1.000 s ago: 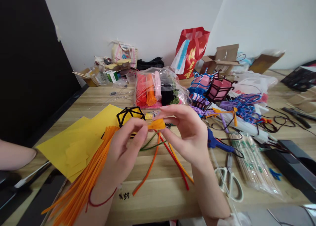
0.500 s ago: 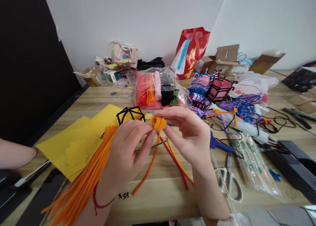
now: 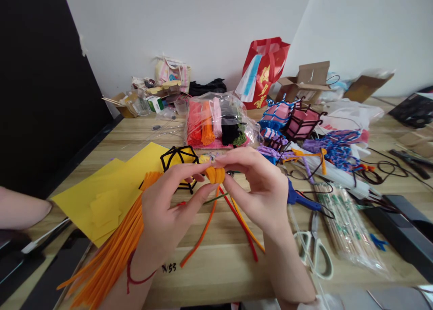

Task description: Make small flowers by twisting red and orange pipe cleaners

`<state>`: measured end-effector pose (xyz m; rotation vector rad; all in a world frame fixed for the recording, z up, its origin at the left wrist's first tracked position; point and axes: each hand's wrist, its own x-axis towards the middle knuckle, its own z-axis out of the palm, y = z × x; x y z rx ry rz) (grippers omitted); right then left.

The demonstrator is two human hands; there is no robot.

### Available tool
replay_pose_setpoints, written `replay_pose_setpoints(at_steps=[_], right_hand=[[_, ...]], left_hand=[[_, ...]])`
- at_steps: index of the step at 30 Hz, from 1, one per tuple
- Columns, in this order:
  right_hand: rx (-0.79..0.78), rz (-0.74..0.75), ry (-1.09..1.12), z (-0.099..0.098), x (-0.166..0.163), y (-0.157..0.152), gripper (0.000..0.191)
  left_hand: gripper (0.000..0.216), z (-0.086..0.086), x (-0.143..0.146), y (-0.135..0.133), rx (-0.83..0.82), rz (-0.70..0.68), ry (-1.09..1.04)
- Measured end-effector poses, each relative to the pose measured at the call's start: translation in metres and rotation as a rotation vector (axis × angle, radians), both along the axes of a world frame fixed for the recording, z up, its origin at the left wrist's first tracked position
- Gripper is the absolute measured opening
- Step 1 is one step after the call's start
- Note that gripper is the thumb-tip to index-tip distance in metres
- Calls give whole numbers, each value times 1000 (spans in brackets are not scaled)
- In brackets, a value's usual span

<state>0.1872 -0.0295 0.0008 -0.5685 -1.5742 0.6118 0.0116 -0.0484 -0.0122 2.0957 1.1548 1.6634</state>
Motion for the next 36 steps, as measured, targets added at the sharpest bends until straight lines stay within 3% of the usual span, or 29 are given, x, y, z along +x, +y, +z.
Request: replay_pose_setpoints(at_steps=[8, 14, 19, 23, 28, 31, 36], right_hand=[[28, -6, -16, 0, -4, 2, 39], [-9, 42, 36, 3, -5, 1, 38], [-188, 150, 121, 4, -6, -1, 27], [-412, 155, 232, 5, -7, 1, 6], [-673, 386, 214, 7, -2, 6, 30], [-750, 503, 263, 8, 0, 7, 25], [-819, 556, 321, 9, 0, 9, 18]], left_hand=[[26, -2, 3, 0, 62, 9, -9], [21, 1, 2, 5, 55, -87, -103], [19, 8, -6, 10, -64, -238, -131], [18, 13, -8, 11, -118, -160, -219], [19, 9, -8, 15, -101, -101, -282], [16, 6, -9, 18, -68, -88, -261], [6, 5, -9, 17, 27, -39, -199]])
